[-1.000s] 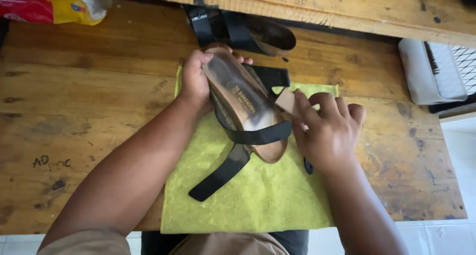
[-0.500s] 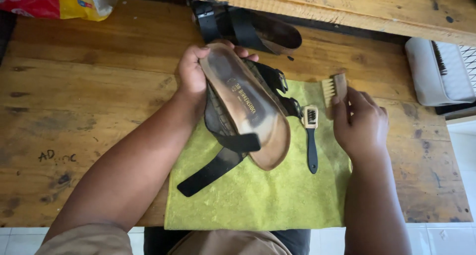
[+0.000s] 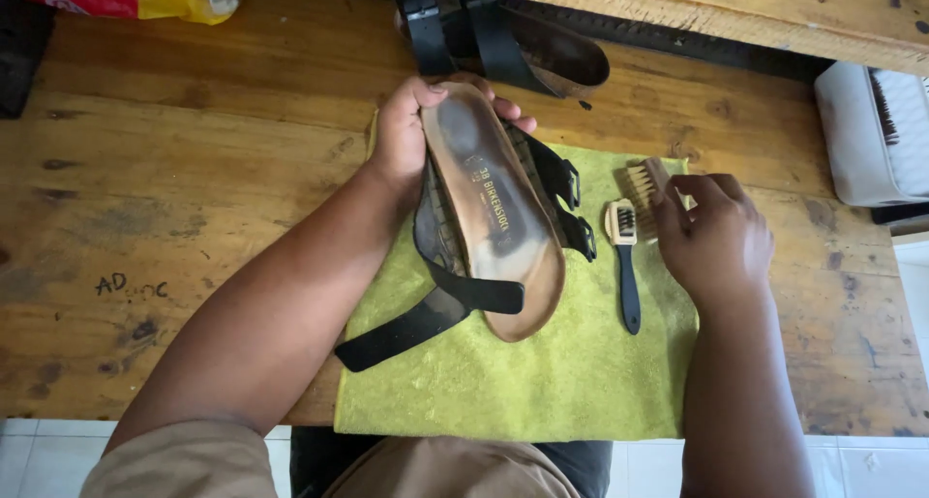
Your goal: Cleaning the footbed and straps of a sandal using a small brush on a workbench.
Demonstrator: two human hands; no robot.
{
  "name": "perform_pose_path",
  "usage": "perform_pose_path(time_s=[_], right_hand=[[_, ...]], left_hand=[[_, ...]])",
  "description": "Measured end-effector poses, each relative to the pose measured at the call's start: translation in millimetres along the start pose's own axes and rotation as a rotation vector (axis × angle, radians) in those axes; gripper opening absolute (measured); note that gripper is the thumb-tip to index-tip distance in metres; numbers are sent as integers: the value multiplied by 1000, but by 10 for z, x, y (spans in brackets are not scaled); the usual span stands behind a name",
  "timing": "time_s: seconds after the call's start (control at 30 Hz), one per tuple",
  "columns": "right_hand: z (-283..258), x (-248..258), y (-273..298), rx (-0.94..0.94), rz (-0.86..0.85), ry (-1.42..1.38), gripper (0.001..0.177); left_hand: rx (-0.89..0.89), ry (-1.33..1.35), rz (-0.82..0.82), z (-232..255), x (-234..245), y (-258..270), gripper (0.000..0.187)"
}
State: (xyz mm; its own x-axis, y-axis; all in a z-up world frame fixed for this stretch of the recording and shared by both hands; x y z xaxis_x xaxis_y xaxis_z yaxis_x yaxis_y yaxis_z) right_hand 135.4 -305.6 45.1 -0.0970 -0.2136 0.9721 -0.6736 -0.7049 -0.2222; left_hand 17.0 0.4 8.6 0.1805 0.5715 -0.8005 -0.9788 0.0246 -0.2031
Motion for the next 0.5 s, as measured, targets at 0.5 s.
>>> perform_pose_path(time_s=[0.5], right_hand=[[-324, 548, 222, 734, 871, -237, 26]], left_hand=[[46, 18, 54, -17, 35, -36, 39]])
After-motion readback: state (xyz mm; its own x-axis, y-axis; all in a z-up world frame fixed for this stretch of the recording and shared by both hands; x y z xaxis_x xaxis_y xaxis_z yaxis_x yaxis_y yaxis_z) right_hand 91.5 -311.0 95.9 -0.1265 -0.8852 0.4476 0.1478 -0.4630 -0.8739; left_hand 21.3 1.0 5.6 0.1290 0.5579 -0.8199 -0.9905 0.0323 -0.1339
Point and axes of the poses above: each hand's wrist, its own y-axis away from the middle knuckle, its own x-axis out of the back of the hand, z = x × y, the point moved 2 cm from there along -y, towards the middle knuckle, and after that the axes turned 10 degrees about x, right-handed, at the moved point
